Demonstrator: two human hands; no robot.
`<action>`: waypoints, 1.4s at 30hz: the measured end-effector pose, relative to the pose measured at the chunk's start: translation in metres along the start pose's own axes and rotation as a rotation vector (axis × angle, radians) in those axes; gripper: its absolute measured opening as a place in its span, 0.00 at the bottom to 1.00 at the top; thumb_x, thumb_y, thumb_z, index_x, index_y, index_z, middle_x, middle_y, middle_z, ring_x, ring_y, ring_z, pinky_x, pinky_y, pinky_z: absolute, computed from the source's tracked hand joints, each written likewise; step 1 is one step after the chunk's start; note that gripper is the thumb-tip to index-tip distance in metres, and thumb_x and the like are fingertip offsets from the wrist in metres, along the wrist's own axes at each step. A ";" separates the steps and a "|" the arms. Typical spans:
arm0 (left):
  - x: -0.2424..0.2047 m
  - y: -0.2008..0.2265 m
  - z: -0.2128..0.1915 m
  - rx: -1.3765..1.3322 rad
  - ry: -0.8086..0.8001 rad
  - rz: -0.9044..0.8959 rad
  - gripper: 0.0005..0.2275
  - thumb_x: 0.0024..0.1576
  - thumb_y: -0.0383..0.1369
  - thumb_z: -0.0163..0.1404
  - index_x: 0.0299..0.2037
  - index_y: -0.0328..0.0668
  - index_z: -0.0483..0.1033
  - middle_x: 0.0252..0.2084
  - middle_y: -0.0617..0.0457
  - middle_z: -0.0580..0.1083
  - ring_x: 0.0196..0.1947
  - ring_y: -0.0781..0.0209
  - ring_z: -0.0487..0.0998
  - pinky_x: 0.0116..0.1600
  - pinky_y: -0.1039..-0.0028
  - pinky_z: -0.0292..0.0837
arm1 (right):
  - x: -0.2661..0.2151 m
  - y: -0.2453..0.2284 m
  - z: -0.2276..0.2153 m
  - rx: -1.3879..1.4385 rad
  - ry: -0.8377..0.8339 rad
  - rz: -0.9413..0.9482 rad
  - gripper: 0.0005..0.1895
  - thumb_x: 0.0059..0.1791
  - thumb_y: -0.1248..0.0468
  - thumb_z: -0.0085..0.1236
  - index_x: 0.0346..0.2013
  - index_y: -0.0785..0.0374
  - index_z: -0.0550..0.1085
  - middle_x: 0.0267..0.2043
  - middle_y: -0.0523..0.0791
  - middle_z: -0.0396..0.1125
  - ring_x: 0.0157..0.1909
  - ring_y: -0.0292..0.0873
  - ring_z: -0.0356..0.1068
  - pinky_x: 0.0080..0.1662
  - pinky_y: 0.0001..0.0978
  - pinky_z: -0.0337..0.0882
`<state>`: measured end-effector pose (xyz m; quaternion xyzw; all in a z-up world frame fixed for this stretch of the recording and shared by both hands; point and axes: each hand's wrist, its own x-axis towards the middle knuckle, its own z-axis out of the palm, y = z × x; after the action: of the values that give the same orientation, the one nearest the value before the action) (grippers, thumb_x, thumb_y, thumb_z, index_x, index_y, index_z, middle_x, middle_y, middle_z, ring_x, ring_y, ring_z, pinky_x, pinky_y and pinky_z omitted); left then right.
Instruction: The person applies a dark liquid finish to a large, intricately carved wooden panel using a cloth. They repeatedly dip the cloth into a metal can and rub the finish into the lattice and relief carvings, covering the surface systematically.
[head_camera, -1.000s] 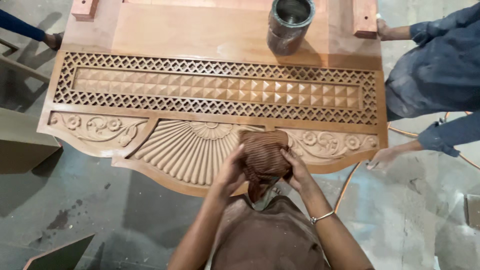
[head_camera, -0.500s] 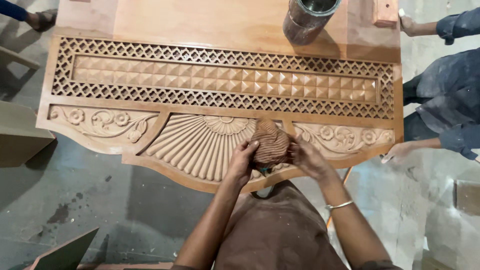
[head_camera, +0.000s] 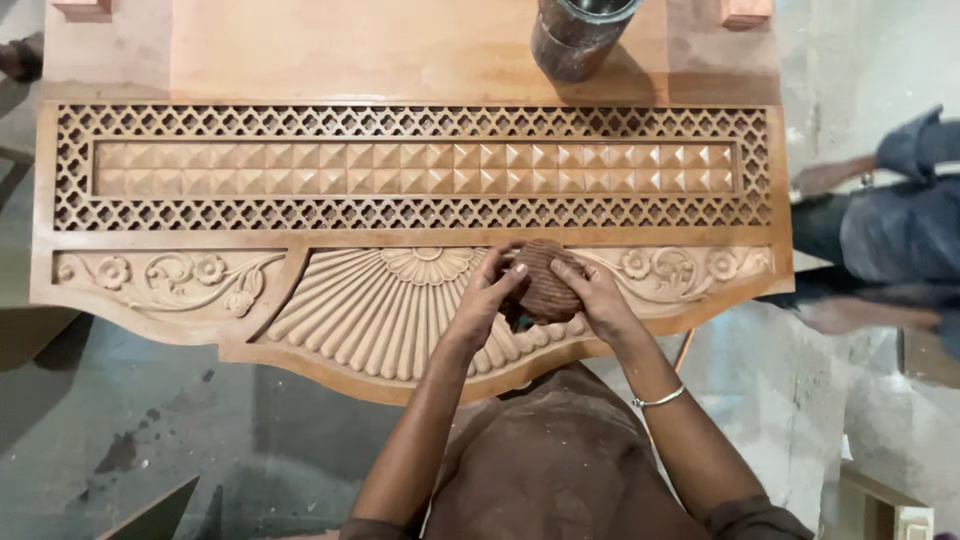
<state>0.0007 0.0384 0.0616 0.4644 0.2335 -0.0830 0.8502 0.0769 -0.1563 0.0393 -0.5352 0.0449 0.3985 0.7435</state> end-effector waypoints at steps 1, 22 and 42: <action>0.004 -0.001 -0.001 0.075 0.052 0.009 0.25 0.60 0.34 0.54 0.66 0.40 0.62 0.57 0.51 0.72 0.55 0.63 0.74 0.57 0.71 0.72 | 0.007 -0.001 -0.003 0.008 0.028 0.013 0.23 0.53 0.59 0.57 0.57 0.72 0.71 0.48 0.45 0.74 0.47 0.40 0.73 0.49 0.32 0.76; 0.089 -0.038 0.031 -0.214 0.403 -0.263 0.17 0.61 0.41 0.52 0.56 0.41 0.71 0.46 0.52 0.76 0.43 0.61 0.77 0.45 0.68 0.76 | 0.109 -0.005 -0.075 -0.020 -0.173 0.041 0.28 0.55 0.59 0.58 0.66 0.69 0.65 0.61 0.49 0.67 0.60 0.42 0.67 0.61 0.35 0.70; 0.159 -0.038 0.070 -0.453 0.466 -0.164 0.25 0.58 0.30 0.53 0.65 0.44 0.56 0.51 0.47 0.73 0.45 0.57 0.79 0.48 0.61 0.81 | 0.135 -0.062 -0.090 0.481 -0.117 0.228 0.30 0.53 0.54 0.55 0.67 0.64 0.62 0.60 0.49 0.67 0.60 0.48 0.69 0.63 0.47 0.69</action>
<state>0.1491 -0.0283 -0.0099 0.2500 0.4707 0.0113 0.8461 0.2404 -0.1641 -0.0184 -0.3109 0.1552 0.4876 0.8009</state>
